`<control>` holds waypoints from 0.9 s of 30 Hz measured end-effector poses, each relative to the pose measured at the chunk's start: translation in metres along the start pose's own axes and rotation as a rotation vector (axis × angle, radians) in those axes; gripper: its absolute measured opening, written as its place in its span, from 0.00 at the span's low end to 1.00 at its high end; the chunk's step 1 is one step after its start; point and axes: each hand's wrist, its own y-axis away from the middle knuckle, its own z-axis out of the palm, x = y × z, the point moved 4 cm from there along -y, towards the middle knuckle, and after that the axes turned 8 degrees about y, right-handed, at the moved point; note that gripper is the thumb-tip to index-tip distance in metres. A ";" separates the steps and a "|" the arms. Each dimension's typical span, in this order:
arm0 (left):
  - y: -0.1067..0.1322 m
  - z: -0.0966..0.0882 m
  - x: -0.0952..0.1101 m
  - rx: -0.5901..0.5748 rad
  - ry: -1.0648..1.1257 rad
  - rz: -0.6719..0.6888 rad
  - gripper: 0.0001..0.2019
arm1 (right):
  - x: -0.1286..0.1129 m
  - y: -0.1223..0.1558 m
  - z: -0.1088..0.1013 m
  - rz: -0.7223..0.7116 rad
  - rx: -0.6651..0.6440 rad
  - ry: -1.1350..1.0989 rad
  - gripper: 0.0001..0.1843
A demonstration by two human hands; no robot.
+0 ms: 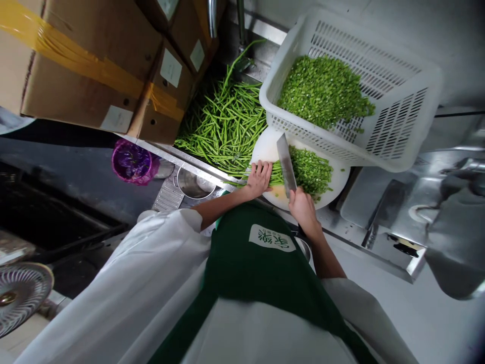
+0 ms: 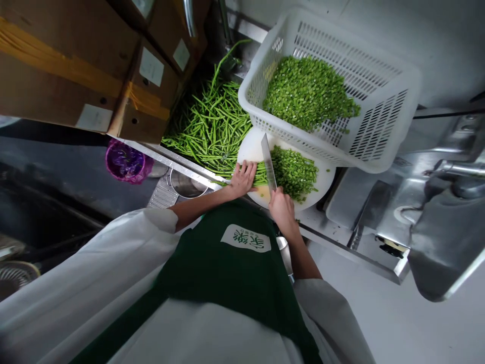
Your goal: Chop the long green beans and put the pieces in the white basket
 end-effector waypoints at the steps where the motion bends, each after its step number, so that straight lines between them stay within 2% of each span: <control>1: 0.000 0.003 -0.001 0.001 0.004 0.005 0.49 | -0.002 -0.001 0.001 0.002 -0.014 -0.001 0.17; 7: -0.006 0.011 -0.002 0.006 0.029 0.023 0.44 | -0.017 -0.030 0.016 0.015 -0.027 -0.024 0.17; 10: -0.004 0.009 -0.004 0.006 0.032 0.039 0.46 | -0.021 -0.046 0.023 0.031 -0.002 -0.031 0.18; 12: 0.000 0.005 -0.005 0.044 0.060 0.055 0.47 | -0.020 -0.051 0.026 0.031 0.008 -0.031 0.19; 15: 0.005 0.000 -0.007 0.167 0.145 0.036 0.43 | -0.017 -0.052 0.027 0.023 0.028 -0.033 0.18; 18: 0.005 0.005 -0.008 0.245 0.216 0.012 0.31 | -0.017 -0.052 0.027 0.021 0.045 -0.039 0.18; 20: 0.003 0.013 -0.007 0.247 0.230 0.015 0.25 | -0.018 -0.051 0.026 0.022 0.045 -0.038 0.18; 23: -0.002 0.023 -0.008 0.242 0.215 0.021 0.21 | -0.017 -0.047 0.019 0.016 0.041 -0.022 0.18; 27: -0.005 0.026 -0.009 0.239 0.213 0.016 0.19 | -0.013 -0.024 0.006 0.018 0.063 0.011 0.19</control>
